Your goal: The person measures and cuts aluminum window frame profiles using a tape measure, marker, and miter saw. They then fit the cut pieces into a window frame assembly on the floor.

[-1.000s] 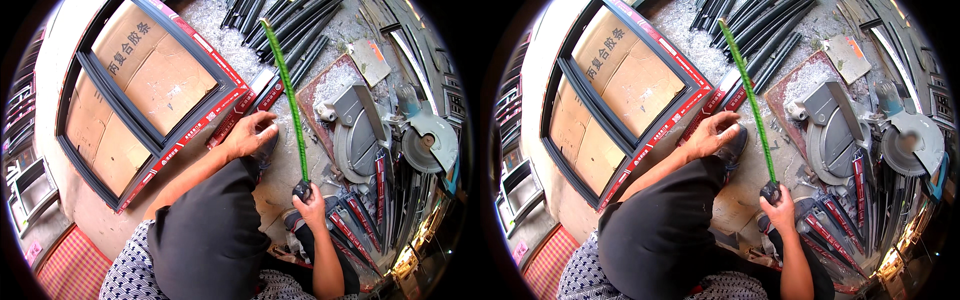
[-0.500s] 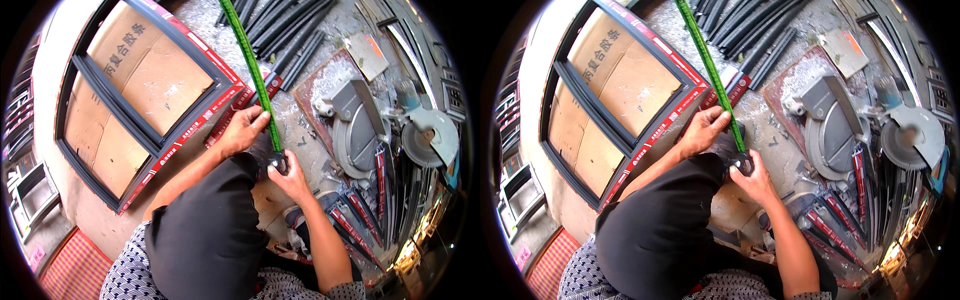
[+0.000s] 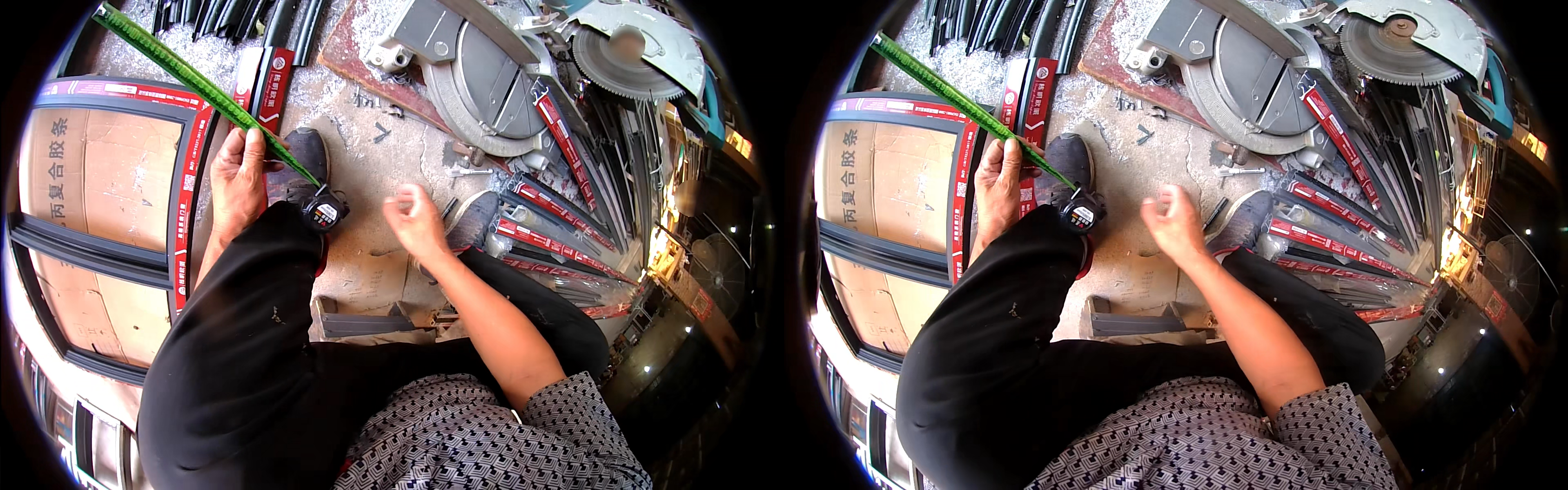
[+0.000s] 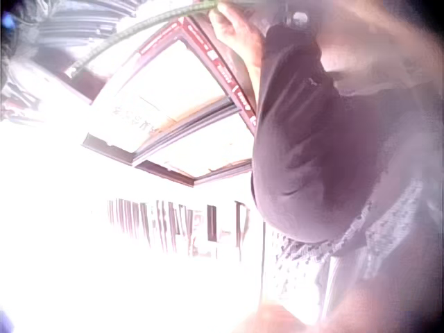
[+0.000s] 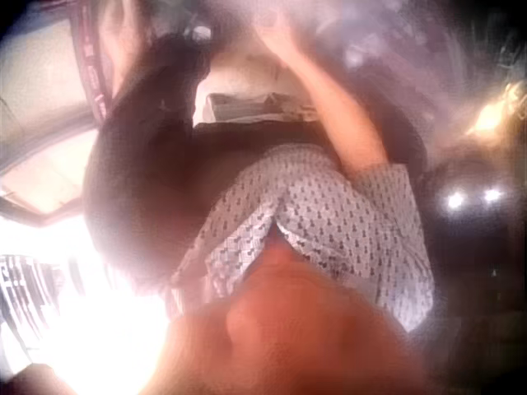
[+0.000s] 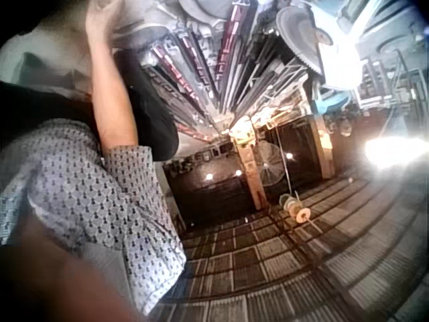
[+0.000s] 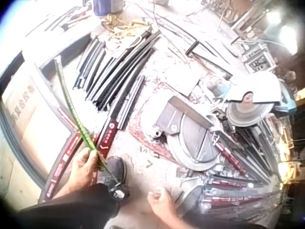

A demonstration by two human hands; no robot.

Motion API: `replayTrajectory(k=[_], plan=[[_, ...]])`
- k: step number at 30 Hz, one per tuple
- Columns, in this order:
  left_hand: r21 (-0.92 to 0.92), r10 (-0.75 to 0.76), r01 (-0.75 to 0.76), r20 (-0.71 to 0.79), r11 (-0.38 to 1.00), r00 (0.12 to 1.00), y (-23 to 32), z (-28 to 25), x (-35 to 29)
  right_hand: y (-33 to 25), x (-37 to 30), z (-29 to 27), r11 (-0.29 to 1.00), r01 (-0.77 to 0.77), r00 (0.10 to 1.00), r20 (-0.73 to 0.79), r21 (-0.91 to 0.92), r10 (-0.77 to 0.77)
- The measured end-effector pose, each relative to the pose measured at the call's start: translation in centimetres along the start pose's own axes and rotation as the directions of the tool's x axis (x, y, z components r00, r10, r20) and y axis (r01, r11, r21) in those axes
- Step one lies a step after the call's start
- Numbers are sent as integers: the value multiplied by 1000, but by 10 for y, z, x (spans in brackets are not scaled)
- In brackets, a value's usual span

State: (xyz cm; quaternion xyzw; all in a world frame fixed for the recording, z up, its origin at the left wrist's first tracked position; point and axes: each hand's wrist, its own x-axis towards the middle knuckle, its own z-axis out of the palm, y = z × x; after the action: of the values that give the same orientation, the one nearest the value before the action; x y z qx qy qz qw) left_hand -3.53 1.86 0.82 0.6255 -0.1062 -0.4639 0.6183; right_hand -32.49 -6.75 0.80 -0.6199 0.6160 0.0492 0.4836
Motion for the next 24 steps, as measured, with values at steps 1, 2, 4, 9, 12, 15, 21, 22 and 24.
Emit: replayTrajectory(k=[1,2,4,9,12,15,21,22,24], plan=[[4,1,0,-8,1000,1000,1,0,-1,36,6,-2,990,43,982,-177,-137,-67],[4,4,-4,-7,1000,1000,1,3,0,74,12,-11,972,9,955,-286,-236,-78],[22,7,-6,-19,1000,1000,0,2,0,105,17,-36,884,-268,942,-295,-383,158],[21,6,-5,-58,1000,998,-8,-4,-4,102,21,-47,847,-531,841,-145,-33,521],[26,10,-9,-47,1000,999,-8,-3,-3,97,32,-43,800,-599,798,-112,-36,593],[61,7,-5,-38,998,999,-4,-1,-4,101,40,-35,780,-626,773,-146,-14,618],[70,7,-3,-56,998,998,-5,1,-4,110,55,-33,732,-650,755,56,206,654],[72,7,-2,-62,997,998,-4,1,-4,97,56,-31,703,-644,758,128,303,639],[55,0,3,-63,998,998,-3,1,-4,73,60,-29,610,-604,785,254,512,565]])
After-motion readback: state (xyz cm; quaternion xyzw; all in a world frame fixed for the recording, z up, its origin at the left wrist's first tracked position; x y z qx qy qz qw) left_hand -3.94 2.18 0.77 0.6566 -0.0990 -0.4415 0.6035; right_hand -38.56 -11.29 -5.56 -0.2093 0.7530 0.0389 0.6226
